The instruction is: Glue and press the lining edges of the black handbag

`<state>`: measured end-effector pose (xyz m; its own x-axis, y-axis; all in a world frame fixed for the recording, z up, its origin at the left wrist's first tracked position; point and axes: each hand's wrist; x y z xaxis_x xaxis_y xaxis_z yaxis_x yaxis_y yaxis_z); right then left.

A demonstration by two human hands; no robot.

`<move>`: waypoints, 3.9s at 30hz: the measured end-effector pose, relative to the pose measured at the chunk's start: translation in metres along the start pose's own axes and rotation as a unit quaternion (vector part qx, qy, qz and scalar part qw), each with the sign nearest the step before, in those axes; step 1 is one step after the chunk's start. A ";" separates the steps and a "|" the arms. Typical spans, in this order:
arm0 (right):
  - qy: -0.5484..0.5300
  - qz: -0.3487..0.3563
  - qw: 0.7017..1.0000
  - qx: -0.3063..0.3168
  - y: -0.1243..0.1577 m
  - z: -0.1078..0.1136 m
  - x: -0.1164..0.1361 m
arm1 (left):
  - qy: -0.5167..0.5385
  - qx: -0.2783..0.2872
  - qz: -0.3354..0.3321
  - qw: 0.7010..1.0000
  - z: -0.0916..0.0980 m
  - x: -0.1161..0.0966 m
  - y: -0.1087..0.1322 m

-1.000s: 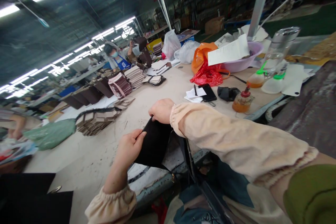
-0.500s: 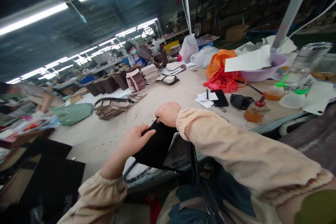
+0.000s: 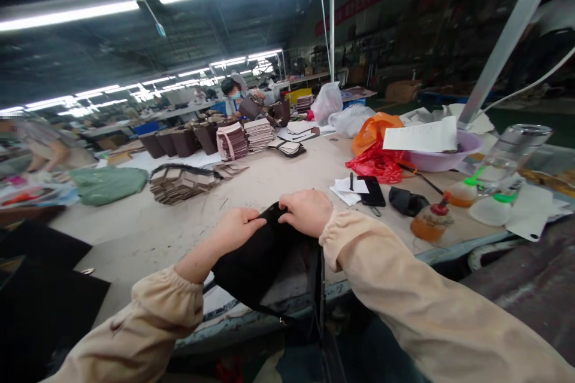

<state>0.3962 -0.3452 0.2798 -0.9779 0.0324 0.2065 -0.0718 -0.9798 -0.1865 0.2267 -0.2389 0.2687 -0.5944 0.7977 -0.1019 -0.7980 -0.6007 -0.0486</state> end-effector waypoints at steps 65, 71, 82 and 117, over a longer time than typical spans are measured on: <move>-0.315 -0.088 0.903 -0.279 0.121 -0.033 0.001 | -0.164 -0.006 0.029 0.986 -0.004 -0.025 -0.034; -0.200 0.013 0.959 -0.198 0.172 -0.073 0.038 | -0.096 -0.022 0.044 0.994 -0.004 -0.030 -0.037; -0.185 -0.125 0.959 -0.172 0.179 -0.066 0.050 | 0.124 0.093 0.032 0.987 0.006 -0.004 -0.028; -0.193 -0.066 0.978 -0.037 0.051 -0.040 -0.055 | 0.278 0.184 0.079 0.940 0.022 -0.012 0.088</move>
<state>0.4381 -0.3891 0.2207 -0.8133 0.0669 0.5780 -0.2201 -0.9549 -0.1992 0.1612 -0.3006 0.2879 -0.6464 0.4879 -0.5866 -0.7450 -0.5698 0.3470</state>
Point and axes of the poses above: each hand's wrist, its own y-axis away from the middle knuckle, its own z-axis out of the back of the hand, x = y × z, and after that the axes turned 9 degrees about -y, right-handed
